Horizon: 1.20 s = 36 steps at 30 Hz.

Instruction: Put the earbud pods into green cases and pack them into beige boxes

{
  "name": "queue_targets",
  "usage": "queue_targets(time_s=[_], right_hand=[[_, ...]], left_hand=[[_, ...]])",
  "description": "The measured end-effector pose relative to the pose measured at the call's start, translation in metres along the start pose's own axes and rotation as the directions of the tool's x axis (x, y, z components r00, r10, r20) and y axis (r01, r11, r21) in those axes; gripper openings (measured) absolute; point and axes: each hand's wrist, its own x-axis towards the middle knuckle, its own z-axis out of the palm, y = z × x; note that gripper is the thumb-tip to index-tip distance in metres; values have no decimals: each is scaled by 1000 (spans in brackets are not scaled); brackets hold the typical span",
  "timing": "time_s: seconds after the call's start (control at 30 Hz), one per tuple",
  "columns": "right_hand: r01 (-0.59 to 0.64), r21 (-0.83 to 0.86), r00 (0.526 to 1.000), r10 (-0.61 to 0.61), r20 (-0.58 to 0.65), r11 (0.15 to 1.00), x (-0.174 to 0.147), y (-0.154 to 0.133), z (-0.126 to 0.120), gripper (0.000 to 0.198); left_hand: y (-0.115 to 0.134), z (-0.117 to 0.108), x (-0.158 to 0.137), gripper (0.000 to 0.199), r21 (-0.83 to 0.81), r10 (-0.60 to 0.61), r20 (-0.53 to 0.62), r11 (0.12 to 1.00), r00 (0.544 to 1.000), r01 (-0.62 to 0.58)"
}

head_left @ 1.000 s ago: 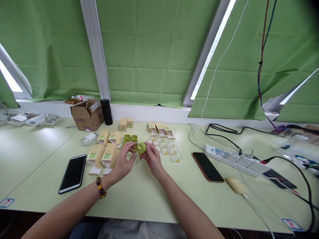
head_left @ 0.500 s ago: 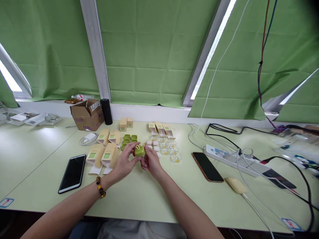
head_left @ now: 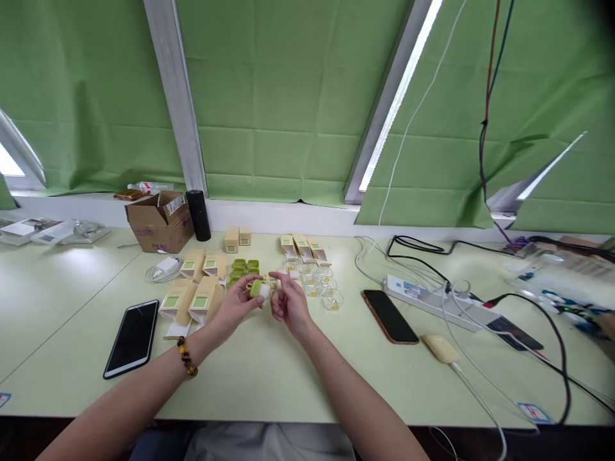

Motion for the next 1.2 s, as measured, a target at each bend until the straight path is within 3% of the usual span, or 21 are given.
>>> queue_targets(time_s=[0.1, 0.17, 0.3, 0.37, 0.43, 0.5, 0.6, 0.73, 0.8, 0.87, 0.93, 1.07, 1.2], right_hand=[[129, -279, 979, -166, -115, 952, -1, -13, -5, 46], [175, -530, 952, -281, -124, 830, -5, -26, -11, 29], [84, -938, 911, -408, -65, 336, -25, -58, -34, 13], [-8, -994, 909, -413, -51, 106, -38, -71, -54, 17], [-66, -997, 916, -399, -42, -47, -50, -79, -76, 22], [-132, -982, 929, -363, -74, -137, -60, -81, -100, 29], [-176, -965, 947, -302, -111, -196, -67, -78, -129, 34], [-154, -971, 958, -267, -101, -185, -68, -73, -143, 24], [-142, -982, 959, -263, -105, -125, -68, -75, -140, 20], [-80, -997, 964, -253, -80, 10, -67, -81, -131, 17], [39, -975, 971, -237, -14, 220, -64, -86, -117, 16], [186, -800, 973, -220, 69, 570, -46, -86, -80, 15], [154, -559, 988, -114, 106, 815, -10, -74, -49, 24]], left_hand=[[-1, -3, 2, 58, -98, -33, -73, 995, 997, 26], [-3, -5, 5, 59, -168, -41, -91, 985, 995, 25], [-7, -9, 9, 53, -247, -59, -93, 968, 994, 34], [-7, -9, 9, 51, -261, -62, -101, 965, 993, 33], [-7, -8, 8, 49, -265, -68, -99, 963, 993, 40], [-7, -7, 7, 48, -266, -77, -89, 963, 993, 51], [-8, -7, 6, 44, -266, -89, -81, 962, 993, 65], [-9, -7, 7, 44, -269, -99, -86, 960, 991, 72], [-8, -7, 7, 44, -273, -91, -92, 960, 992, 63], [-7, -7, 7, 43, -278, -85, -93, 959, 992, 56], [-7, -7, 7, 43, -282, -82, -89, 958, 993, 54], [-8, -9, 7, 43, -286, -73, -80, 957, 994, 47], [-10, -10, 8, 44, -295, -52, -87, 955, 995, 24]])
